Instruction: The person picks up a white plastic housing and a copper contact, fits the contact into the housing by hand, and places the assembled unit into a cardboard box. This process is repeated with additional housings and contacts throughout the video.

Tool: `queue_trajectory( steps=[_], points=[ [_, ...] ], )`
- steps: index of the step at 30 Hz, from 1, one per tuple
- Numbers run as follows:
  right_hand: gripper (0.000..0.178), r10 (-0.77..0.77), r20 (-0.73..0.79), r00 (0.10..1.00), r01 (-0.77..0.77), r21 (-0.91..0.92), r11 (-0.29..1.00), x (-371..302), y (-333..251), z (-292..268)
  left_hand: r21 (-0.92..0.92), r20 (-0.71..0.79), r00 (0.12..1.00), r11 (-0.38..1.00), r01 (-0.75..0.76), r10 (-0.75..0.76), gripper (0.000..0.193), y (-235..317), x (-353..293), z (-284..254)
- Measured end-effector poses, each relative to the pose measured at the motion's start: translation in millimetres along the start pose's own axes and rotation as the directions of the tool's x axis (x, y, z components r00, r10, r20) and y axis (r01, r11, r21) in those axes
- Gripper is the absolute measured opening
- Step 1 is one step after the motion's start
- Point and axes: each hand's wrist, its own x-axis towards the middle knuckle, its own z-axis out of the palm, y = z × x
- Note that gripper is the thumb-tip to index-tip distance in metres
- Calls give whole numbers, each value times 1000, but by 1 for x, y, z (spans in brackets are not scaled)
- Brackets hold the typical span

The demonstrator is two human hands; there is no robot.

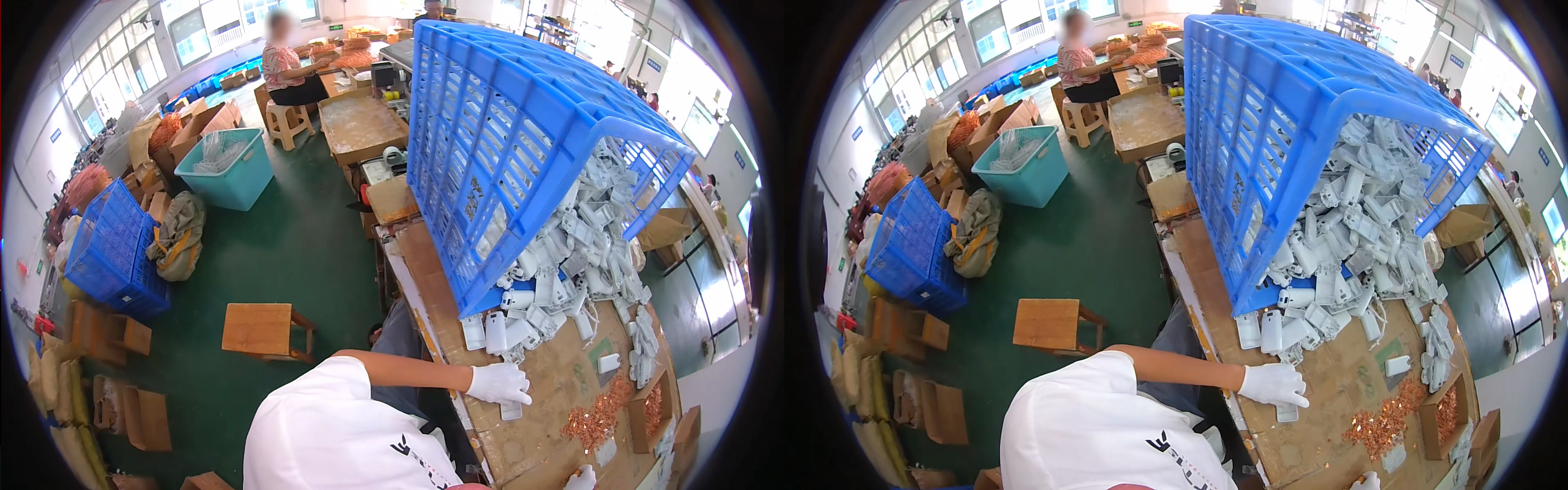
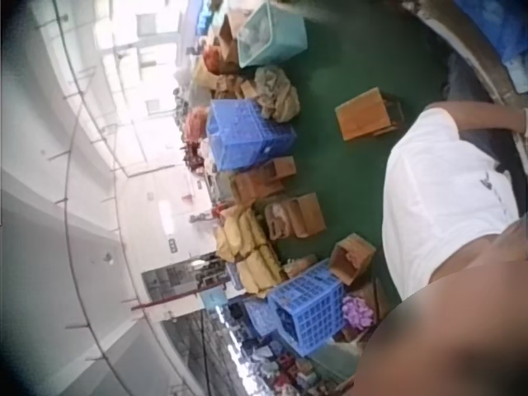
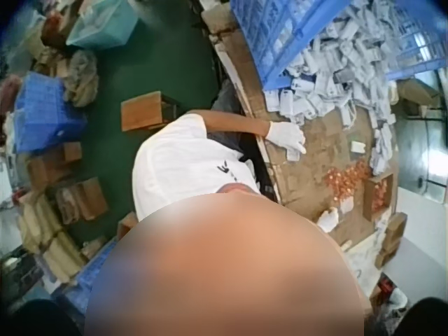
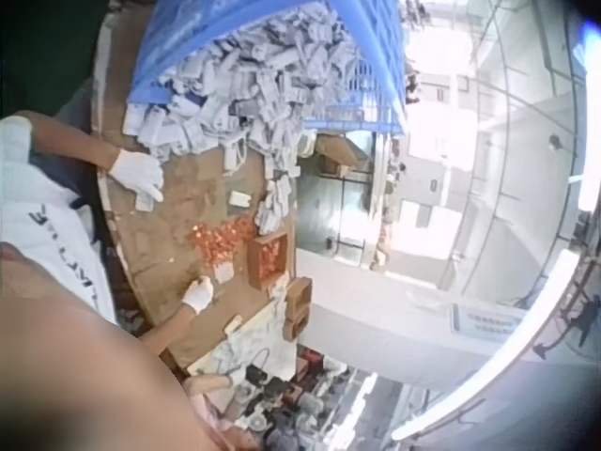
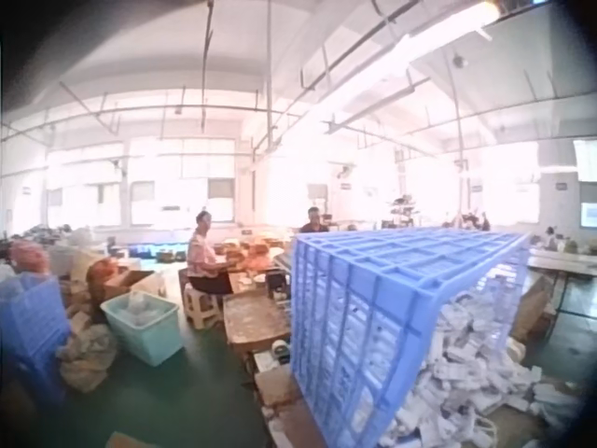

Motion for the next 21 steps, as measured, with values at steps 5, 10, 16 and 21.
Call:
queue_trajectory(
  steps=[5,10,16,21],
  points=[
    [22,29,16,999,-28,-26,999,-4,-25,-17,-545,-183,950,831,114,-251,51,-6,0,23],
    [26,-59,-219,974,140,373,917,-12,-111,-46,-828,149,831,391,401,-537,56,24,8,1],
    [21,-226,-337,914,391,585,710,-1,-260,-31,-914,221,748,134,382,-626,55,31,18,5],
    [18,-94,-333,938,303,660,688,4,-269,2,-988,154,652,-98,121,-743,50,38,13,22]
  ],
)
